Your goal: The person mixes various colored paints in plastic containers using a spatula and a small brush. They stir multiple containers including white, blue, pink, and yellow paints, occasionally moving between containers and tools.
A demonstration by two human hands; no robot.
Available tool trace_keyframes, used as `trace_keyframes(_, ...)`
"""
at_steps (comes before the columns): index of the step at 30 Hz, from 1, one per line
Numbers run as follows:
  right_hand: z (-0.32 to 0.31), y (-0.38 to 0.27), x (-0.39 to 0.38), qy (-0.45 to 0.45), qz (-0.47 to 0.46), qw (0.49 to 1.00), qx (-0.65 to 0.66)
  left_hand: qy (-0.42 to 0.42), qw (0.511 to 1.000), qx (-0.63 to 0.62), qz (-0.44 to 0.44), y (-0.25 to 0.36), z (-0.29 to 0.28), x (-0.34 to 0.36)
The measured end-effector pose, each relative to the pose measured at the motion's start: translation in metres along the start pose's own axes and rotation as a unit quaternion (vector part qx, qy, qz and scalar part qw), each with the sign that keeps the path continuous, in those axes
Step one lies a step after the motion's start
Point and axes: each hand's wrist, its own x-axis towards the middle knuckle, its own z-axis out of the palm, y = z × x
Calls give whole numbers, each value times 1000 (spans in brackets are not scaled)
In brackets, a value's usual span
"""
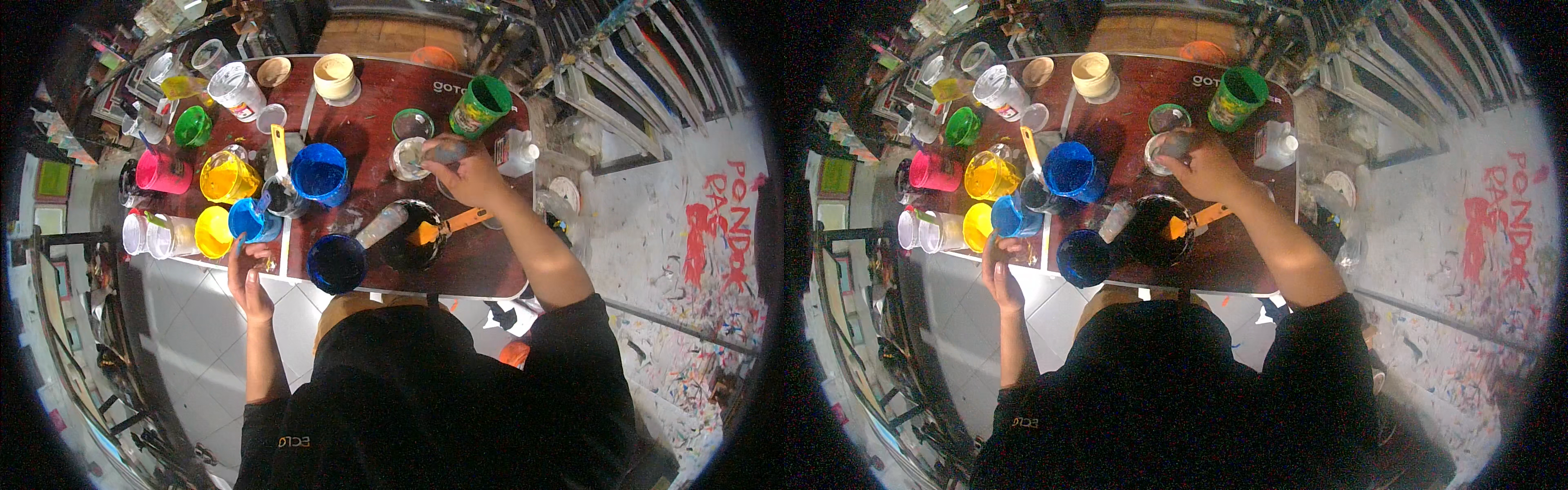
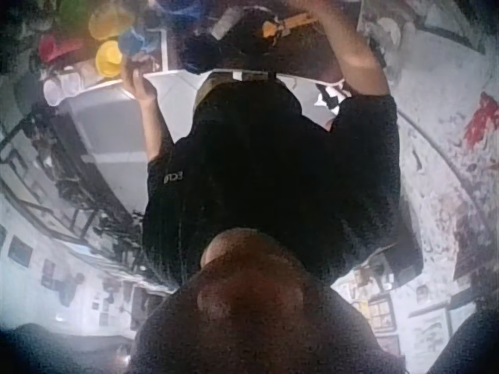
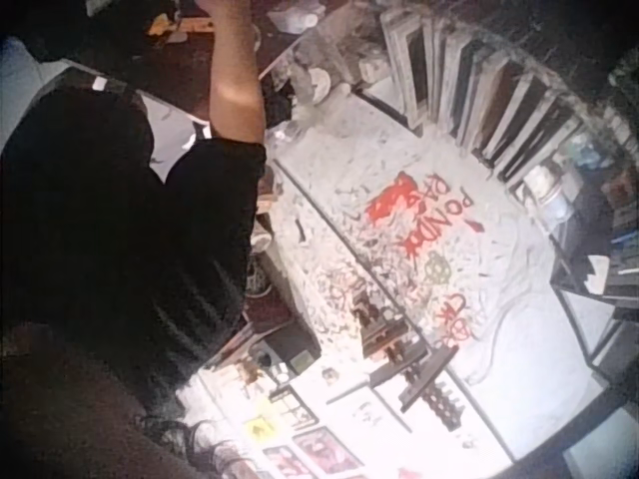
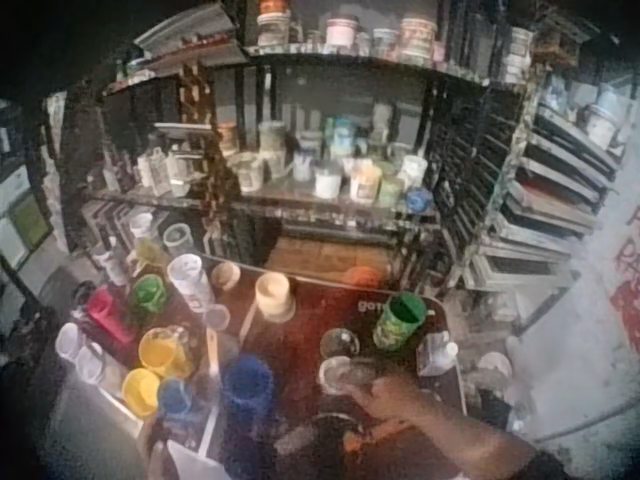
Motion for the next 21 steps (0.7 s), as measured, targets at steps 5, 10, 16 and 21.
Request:
trace_keyframes(5, -2, 6, -5, -21, -1, 1000, 0, 8, 1000, 0, 10, 4, 2, -2)
trace_keyframes(10, -8, 1, -3, -12, 19, 999, 39, 15, 1000, 2, 4, -3, 2, -7)
trace_keyframes(16, -3, 6, 1, -19, 25, 998, 45, 17, 1000, -1, 10, -5, 5, -6)
trace_keyframes(21, 7, 17, 16, -1, 18, 997, 76, 27, 1000, -3, -8, 1, 10, -7)
